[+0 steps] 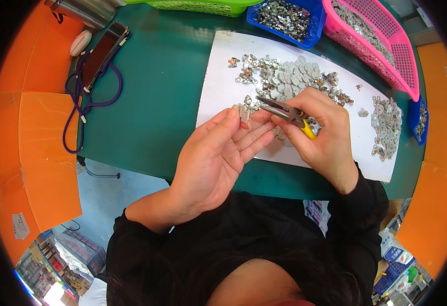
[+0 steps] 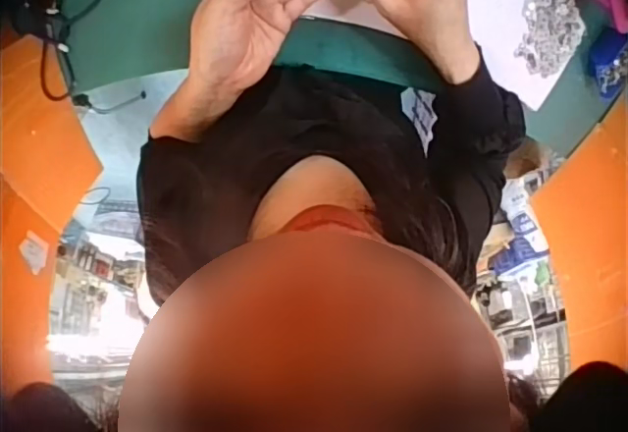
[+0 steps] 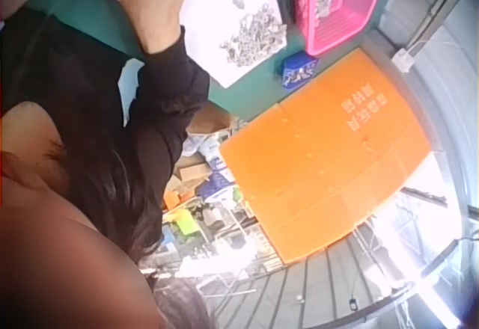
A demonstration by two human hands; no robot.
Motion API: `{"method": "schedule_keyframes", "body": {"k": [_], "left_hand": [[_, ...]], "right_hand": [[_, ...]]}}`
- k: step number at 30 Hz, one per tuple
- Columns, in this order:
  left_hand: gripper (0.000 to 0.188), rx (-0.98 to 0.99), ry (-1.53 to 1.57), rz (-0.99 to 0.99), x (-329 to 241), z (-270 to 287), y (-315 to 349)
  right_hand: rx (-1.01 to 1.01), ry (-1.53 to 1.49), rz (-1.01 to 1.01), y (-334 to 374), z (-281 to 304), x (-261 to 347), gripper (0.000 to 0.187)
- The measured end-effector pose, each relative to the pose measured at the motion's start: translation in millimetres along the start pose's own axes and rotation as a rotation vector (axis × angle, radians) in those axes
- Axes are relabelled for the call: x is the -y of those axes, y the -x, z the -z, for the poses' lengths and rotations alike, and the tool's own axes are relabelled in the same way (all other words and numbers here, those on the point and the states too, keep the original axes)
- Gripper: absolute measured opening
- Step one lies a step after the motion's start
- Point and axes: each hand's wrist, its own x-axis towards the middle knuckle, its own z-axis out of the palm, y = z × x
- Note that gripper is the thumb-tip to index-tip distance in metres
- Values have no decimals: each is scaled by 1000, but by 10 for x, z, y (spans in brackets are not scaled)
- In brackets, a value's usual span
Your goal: Assembling small metal hardware components using a pair of pliers at a workbench.
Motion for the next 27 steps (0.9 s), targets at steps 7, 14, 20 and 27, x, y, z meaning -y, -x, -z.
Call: {"method": "schedule_keyframes", "body": {"k": [7,14,20,27], "left_hand": [[31,15,-5,-2,3,2,6],[32,1,-28,3,13,16,6],[28,-27,-36,17,-8,-66,11],[29,18,-30,2,20,2,11]], "right_hand": [[-5,4,4,6,2,8,17],[0,-27,6,12,5,-21,19],[3,-29,-12,19,10,-12,19],[9,-25,-9,23,17,-11,18]]}}
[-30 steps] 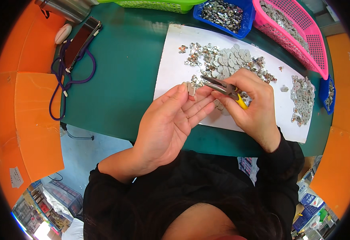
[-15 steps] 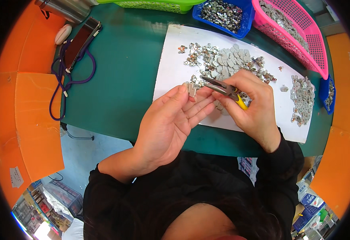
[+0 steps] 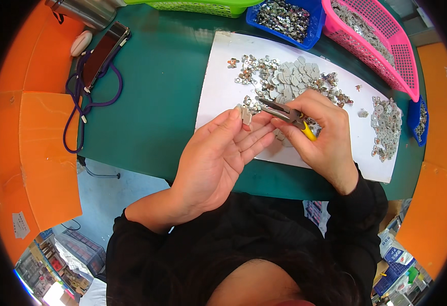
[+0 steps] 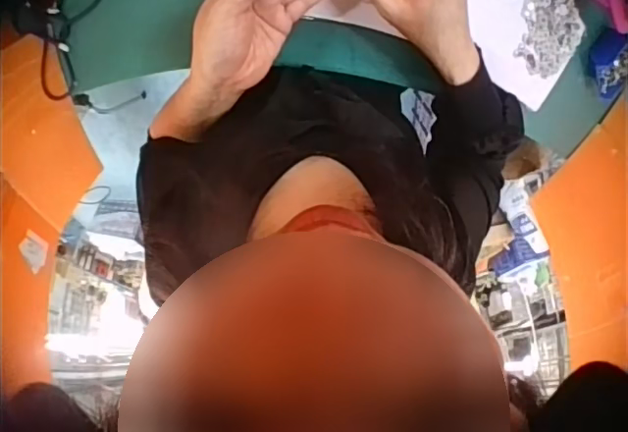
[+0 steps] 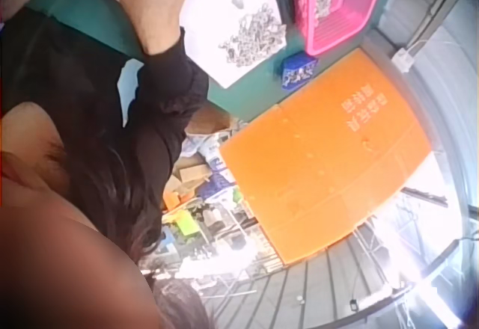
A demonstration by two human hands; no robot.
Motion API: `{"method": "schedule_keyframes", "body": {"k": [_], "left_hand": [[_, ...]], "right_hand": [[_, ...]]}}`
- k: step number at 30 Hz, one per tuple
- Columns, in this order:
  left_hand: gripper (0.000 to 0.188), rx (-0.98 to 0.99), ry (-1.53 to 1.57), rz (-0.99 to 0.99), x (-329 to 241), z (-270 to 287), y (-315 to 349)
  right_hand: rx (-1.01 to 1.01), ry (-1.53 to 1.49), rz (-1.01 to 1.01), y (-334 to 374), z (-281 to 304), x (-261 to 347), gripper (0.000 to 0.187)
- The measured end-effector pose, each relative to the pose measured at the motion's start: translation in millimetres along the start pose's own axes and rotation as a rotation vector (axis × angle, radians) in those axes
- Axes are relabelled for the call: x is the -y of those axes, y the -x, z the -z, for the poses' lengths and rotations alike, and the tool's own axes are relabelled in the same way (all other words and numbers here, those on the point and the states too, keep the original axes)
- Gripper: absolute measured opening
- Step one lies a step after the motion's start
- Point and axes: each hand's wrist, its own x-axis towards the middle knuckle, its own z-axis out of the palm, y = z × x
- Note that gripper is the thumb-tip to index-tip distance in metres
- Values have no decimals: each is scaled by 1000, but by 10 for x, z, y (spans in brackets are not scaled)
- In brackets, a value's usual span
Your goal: Assembling small metal hardware components using a pair of pliers at a workbench.
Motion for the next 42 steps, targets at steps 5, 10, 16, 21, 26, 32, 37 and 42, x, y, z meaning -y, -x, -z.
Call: {"method": "schedule_keyframes", "body": {"k": [5,10,16,21,26,32,37,42], "left_hand": [[29,-11,-16,2,-5,-11,-4],[28,34,15,-5,-1,7,-4],[28,-34,-34,26,-23,-62,0],[34,-38,-46,17,-3,-33,-7],[33,-52,-53,21,-4,-45,-6],[28,11,-18,16,-2,-12,-9],[27,-13,20,35,4,-32,-28],[27,-55,170,84,8,-77,-66]], "right_hand": [[-2,-4,5,-3,-4,-8,17],[7,6,-1,5,-2,-12,17],[-1,19,20,6,2,-16,17],[-1,28,27,9,-1,-16,17],[2,27,27,6,3,-17,18],[25,21,22,6,13,-12,17],[-32,-38,-71,19,-21,16,19],[-101,66,135,11,-43,73,20]]}}
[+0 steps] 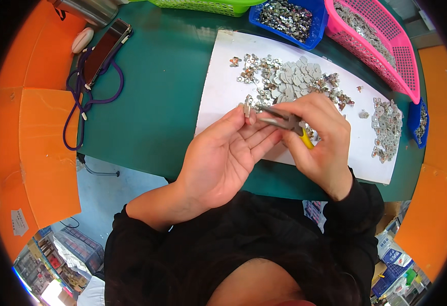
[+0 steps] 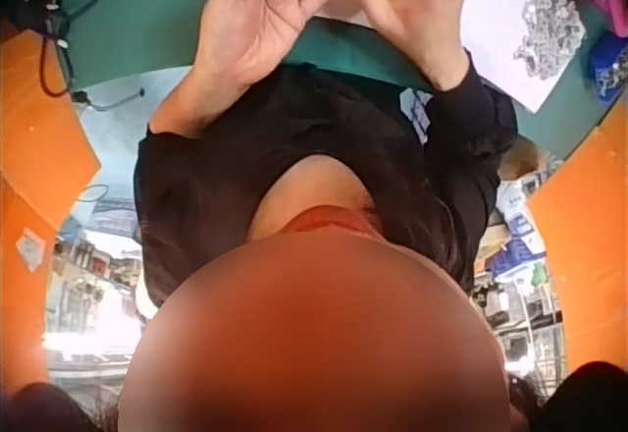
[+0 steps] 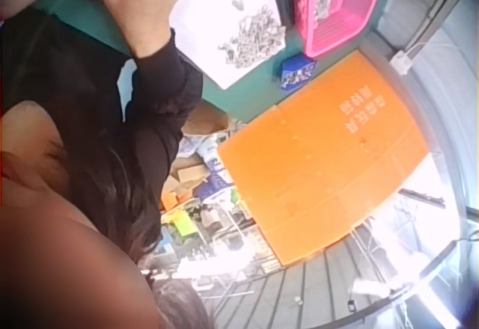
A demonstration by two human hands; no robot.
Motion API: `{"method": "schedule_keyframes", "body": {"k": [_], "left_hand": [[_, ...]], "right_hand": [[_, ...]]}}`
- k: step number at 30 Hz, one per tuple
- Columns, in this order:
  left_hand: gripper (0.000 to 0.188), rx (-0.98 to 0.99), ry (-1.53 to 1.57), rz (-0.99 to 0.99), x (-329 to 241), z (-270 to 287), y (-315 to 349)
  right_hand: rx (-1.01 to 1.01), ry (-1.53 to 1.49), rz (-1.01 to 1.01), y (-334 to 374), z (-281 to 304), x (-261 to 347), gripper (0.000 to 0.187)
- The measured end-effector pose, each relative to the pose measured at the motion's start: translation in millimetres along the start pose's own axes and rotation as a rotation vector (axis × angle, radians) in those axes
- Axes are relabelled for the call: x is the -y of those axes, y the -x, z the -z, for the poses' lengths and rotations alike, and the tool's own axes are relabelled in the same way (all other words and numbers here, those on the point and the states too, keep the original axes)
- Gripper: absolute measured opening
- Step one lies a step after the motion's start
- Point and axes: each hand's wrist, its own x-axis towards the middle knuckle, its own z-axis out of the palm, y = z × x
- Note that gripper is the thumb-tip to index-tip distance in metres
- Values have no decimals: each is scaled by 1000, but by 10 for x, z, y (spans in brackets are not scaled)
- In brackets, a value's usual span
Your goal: Assembling small metal hardware components using a pair of pliers at a workbench.
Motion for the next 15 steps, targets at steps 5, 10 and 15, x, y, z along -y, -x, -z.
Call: {"method": "schedule_keyframes", "body": {"k": [5,10,15], "left_hand": [[26,102,49,-3,-16,65,4],[26,99,38,-10,-14,57,-10],[25,7,-15,-15,-16,-26,-11]], "right_hand": [[-8,-85,-138,20,22,-7,19],[31,-27,-95,30,38,-25,21],[29,43,-72,43,25,-20,25]]}}
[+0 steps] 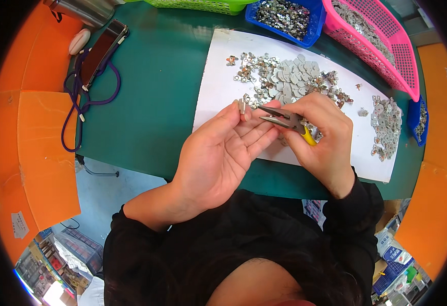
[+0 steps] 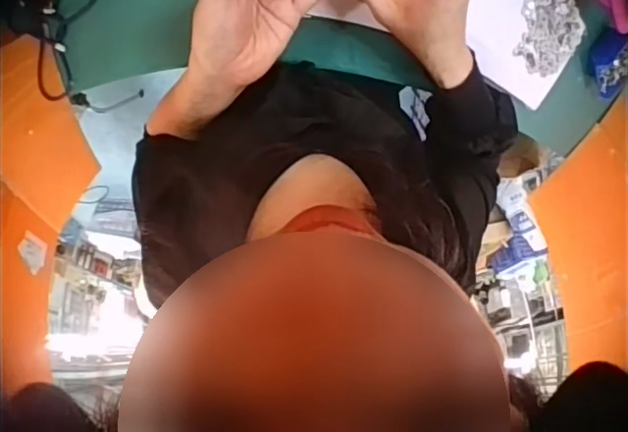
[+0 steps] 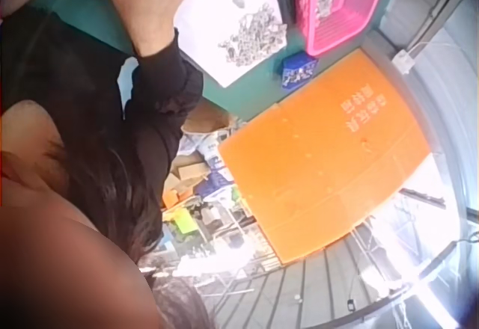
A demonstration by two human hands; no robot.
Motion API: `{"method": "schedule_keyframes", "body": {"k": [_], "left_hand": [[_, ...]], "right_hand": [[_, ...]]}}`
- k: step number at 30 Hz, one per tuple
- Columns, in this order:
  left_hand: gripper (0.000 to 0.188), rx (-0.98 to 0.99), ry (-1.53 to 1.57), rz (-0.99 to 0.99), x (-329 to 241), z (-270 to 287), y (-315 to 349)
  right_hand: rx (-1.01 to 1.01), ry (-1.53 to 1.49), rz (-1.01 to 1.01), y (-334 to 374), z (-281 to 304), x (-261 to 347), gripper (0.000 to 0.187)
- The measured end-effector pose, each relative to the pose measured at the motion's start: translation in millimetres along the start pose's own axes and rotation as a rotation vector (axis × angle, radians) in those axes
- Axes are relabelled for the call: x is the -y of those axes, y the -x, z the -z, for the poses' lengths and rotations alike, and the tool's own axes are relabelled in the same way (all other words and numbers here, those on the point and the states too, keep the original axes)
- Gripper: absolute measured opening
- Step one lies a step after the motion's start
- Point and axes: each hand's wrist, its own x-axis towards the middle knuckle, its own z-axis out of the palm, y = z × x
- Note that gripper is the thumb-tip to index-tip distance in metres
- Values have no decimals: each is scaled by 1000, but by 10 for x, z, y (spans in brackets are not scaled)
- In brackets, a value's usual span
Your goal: Assembling small metal hardware components using a pair of pliers at a workbench.
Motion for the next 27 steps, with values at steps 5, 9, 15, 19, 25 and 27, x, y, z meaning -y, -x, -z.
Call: {"method": "schedule_keyframes", "body": {"k": [5,9,15,19,25,27], "left_hand": [[24,-35,-12,-6,14,-4,-6],[24,-50,-14,-10,22,4,-13],[24,-45,-27,-9,19,18,-6],[25,-38,-21,-8,23,18,-14],[25,-56,-38,-24,36,24,-8],[25,-58,-43,-26,33,20,-8]], "right_hand": [[20,17,-22,0,8,3,26],[22,11,-17,5,-6,-15,27],[39,-22,-38,3,-11,-19,26],[45,-38,-48,0,-18,-32,25],[52,-40,-78,-8,-11,9,22],[48,-40,-72,-5,-26,-6,22]]}}
